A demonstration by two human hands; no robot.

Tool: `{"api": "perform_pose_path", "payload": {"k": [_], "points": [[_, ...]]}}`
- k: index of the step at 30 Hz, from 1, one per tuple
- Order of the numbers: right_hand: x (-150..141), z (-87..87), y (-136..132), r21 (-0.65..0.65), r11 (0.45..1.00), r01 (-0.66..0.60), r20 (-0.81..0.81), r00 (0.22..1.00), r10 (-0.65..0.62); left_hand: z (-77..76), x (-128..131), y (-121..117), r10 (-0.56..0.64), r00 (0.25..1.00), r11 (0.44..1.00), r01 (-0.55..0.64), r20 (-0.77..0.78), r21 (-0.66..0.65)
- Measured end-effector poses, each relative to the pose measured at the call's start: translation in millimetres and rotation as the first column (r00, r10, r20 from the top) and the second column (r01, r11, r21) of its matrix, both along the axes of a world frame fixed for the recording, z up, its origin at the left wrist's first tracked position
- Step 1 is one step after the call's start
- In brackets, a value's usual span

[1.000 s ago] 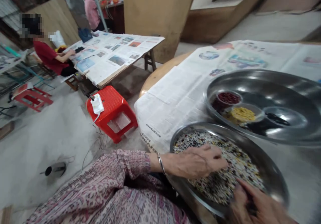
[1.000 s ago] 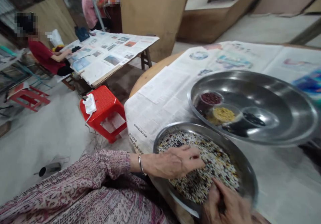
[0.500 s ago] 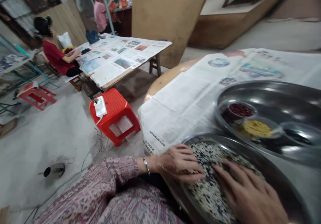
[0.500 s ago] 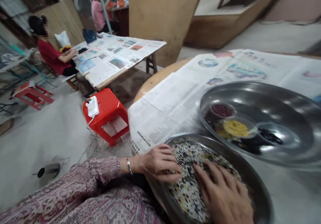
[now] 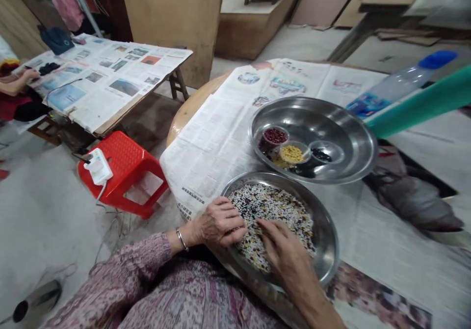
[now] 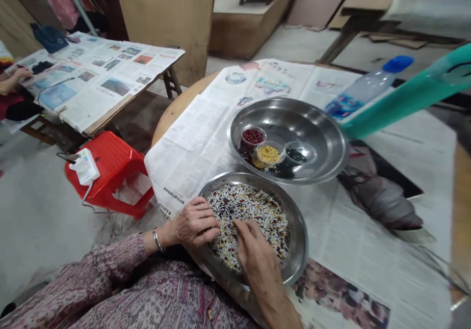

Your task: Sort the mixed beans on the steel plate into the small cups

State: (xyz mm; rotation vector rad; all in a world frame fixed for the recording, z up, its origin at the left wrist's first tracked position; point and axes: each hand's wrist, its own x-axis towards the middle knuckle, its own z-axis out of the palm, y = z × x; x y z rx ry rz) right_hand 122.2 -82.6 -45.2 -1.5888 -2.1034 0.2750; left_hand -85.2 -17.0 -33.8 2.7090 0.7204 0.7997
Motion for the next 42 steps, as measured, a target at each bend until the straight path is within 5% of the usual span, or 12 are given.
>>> {"api": "perform_pose_path", "payload": {"k": [3, 6, 10, 17, 22, 25, 28, 32, 39, 42], "points": [[-4, 5.1, 22, 0.061, 0.998, 0.012, -0.003, 1.0, -0.012, 2.1, -1, 0, 0.02, 1.0, 1.0, -0.02, -0.015, 0.014], [4, 14.7, 40, 0.113, 0.984, 0.138, 0.163, 0.974, -0.156, 2.1, -1, 0, 0.021, 1.0, 1.0, -0.02, -0.015, 0.01], [9, 14.2, 34, 0.109, 0.973, 0.203, 0.304, 0.925, -0.227, 0.7, -1, 0, 0.027, 1.0, 1.0, -0.027, -0.009, -0.001], [-14, 12.0, -13, 0.117, 0.984, -0.134, 0.176, 0.978, 0.112, 1.9, -2, 0, 0.028, 0.999, 1.0, -0.028, 0.023, -0.013], [-12, 18.3, -4, -0.035, 0.959, -0.281, 0.135, 0.949, 0.283, 2.4, -2, 1, 0.035, 0.999, 0.999, -0.034, 0.006, -0.039], [9, 13.2, 15, -0.015, 0.984, -0.177, 0.153, 0.972, 0.177, 2.4, -2, 1, 0.044, 0.999, 0.998, -0.044, -0.004, -0.036], [31, 8.9, 33, 0.05, 0.997, 0.06, 0.155, 0.986, -0.067, 3.5, -1, 2, 0.038, 0.999, 0.999, -0.038, 0.002, -0.033], [26, 10.9, 39, 0.052, 0.974, 0.222, 0.105, 0.968, -0.226, 5.3, -1, 3, 0.035, 0.999, 0.999, -0.035, 0.013, -0.036], [-26, 16.6, 24, 0.012, 0.995, -0.099, 0.068, 0.993, 0.098, 8.4, -1, 3, 0.041, 0.999, 0.999, -0.041, 0.0, -0.005], [-12, 13.9, 31, 0.027, 0.998, -0.065, 0.115, 0.991, 0.061, 8.0, -1, 3, 0.04, 0.999, 0.999, -0.04, -0.005, -0.008]]}}
